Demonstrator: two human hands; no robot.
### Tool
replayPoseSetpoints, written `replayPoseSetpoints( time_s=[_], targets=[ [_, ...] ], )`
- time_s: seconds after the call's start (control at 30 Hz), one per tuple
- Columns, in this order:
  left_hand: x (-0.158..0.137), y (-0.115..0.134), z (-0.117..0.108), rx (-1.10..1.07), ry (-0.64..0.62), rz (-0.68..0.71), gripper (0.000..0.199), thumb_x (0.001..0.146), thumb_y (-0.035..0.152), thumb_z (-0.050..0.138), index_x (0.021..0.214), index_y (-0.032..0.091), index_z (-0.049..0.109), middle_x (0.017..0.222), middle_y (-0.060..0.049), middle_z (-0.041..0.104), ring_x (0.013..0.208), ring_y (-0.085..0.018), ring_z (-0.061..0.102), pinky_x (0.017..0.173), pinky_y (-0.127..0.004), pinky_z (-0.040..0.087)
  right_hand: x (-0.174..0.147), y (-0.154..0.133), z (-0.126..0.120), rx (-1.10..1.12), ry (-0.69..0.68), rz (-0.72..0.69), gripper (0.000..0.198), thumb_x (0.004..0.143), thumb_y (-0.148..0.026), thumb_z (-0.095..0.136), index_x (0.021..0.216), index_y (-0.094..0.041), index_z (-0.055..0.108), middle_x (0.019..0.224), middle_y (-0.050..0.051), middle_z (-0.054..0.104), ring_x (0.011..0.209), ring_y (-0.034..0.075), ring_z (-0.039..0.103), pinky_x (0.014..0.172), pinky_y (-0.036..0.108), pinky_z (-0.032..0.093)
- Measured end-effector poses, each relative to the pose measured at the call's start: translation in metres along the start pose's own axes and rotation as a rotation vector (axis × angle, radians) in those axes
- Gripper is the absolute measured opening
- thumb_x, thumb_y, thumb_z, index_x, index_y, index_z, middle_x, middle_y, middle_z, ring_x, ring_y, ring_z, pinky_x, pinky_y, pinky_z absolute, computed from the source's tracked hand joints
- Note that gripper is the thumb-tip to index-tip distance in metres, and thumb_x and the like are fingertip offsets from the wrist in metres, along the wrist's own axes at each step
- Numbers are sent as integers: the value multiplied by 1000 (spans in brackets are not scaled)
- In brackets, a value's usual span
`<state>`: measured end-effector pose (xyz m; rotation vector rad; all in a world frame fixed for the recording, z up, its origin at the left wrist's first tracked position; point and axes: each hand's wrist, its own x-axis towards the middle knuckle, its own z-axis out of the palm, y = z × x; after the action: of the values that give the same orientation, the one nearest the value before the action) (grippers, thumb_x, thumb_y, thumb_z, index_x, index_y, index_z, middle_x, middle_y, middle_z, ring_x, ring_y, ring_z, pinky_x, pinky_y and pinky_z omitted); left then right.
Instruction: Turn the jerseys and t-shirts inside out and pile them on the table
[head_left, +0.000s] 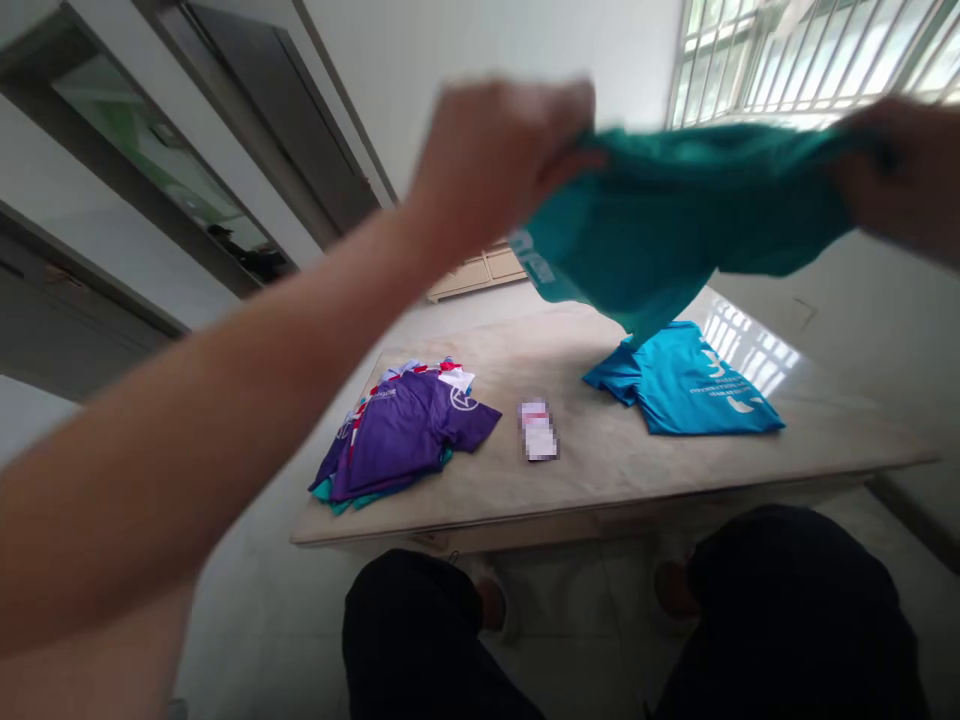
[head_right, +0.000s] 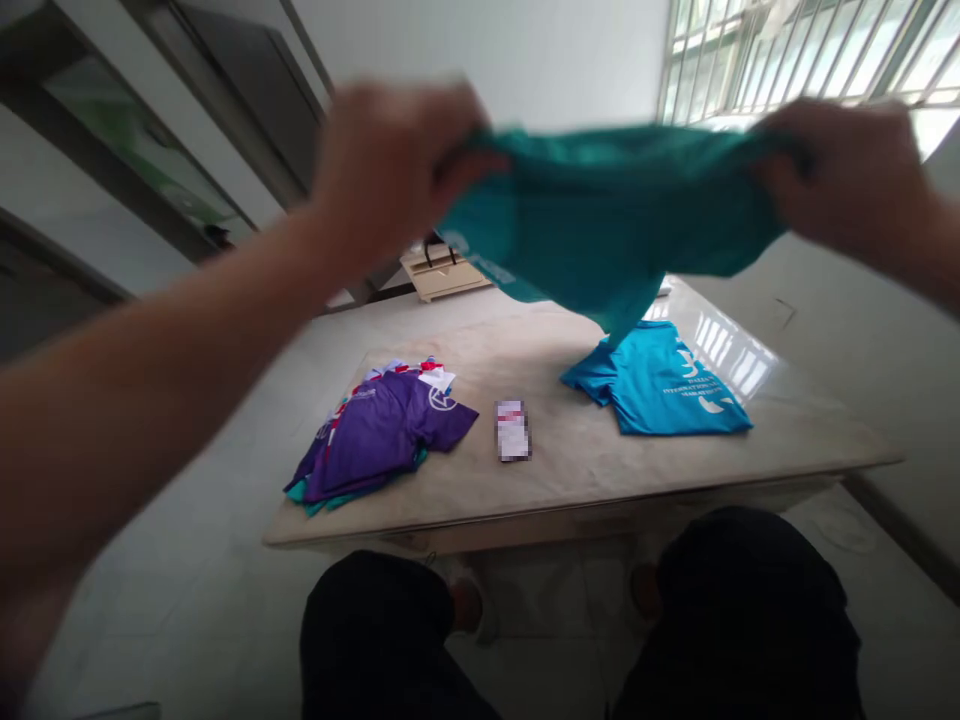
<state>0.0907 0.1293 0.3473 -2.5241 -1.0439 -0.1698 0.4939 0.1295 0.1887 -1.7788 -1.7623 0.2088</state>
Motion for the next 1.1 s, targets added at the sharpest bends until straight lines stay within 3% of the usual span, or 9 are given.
replayPoseSetpoints(
  time_s=[0.1, 0.23, 0.33, 0.43, 0.6, 0.73, 0.83, 0.93, 1.1],
  targets=[
    [-29, 45, 50, 103, 53, 285, 49, 108, 38, 24, 108, 14, 66, 91, -4, 70, 86, -19, 70, 72, -30, 48, -49, 26, 33, -188, 204, -95, 52, 95, -45, 47, 112, -3, 72, 102, 12, 77, 89, 13, 67, 73, 24, 40],
    [-88, 87, 109, -53, -76, 448, 27, 105, 31, 45, 92, 16, 63, 78, -3, 68, 69, -15, 66, 55, -24, 41, -165, 66, 101, -79, -45, -61, 28, 84, -28, 65, 108, -18, 76, 77, 11, 76, 58, 20, 63, 65, 32, 47],
    [-124, 95, 116, -188, -135, 426, 27, 103, 35, 50, 85, 17, 60, 71, -2, 67, 60, -14, 63, 51, -24, 38, -240, 73, 125, 152, -162, -46, 26, 84, -41, 61, 103, -32, 76, 87, 9, 78, 69, 29, 71, 70, 39, 54],
    [-135, 92, 116, -270, -202, 430, 29, 102, 37, 51, 82, 18, 59, 71, -1, 68, 60, -14, 64, 50, -24, 36, -275, 60, 127, 250, -221, 30, 22, 83, -47, 61, 98, -40, 75, 95, 6, 79, 80, 35, 74, 70, 44, 57],
    [-71, 79, 156, -234, -278, 349, 27, 99, 44, 56, 91, 21, 68, 82, -3, 73, 73, -19, 68, 57, -25, 39, -240, 40, 124, 291, -356, 87, 29, 89, -49, 58, 103, -30, 75, 99, 6, 79, 87, 32, 72, 76, 39, 56],
    [14, 68, 210, -222, -291, 212, 26, 98, 41, 56, 106, 21, 71, 105, -8, 72, 97, -24, 66, 76, -30, 45, -166, 63, 144, 209, -247, 103, 34, 89, -48, 58, 99, -21, 75, 94, 6, 77, 86, 28, 69, 76, 34, 50],
    [45, 74, 247, -244, -172, 9, 29, 100, 36, 54, 120, 17, 65, 123, -15, 64, 114, -25, 57, 93, -35, 42, -125, 92, 167, 30, -141, 225, 35, 85, -44, 63, 106, -18, 74, 94, 9, 76, 81, 25, 66, 70, 32, 45],
    [20, 107, 279, -279, -129, -199, 33, 103, 34, 46, 125, 12, 59, 126, -19, 59, 120, -28, 53, 99, -42, 41, -122, 110, 184, -56, -55, 336, 52, 85, -42, 64, 129, -15, 65, 113, 18, 72, 90, 28, 65, 71, 35, 44],
    [-108, 187, 329, -439, -258, 32, 38, 98, 41, 56, 126, 17, 60, 143, -15, 53, 133, -29, 49, 111, -45, 40, -178, 91, 201, 178, -84, 413, 45, 85, -47, 60, 116, -16, 70, 109, 15, 75, 93, 28, 70, 76, 36, 51]
  ],
)
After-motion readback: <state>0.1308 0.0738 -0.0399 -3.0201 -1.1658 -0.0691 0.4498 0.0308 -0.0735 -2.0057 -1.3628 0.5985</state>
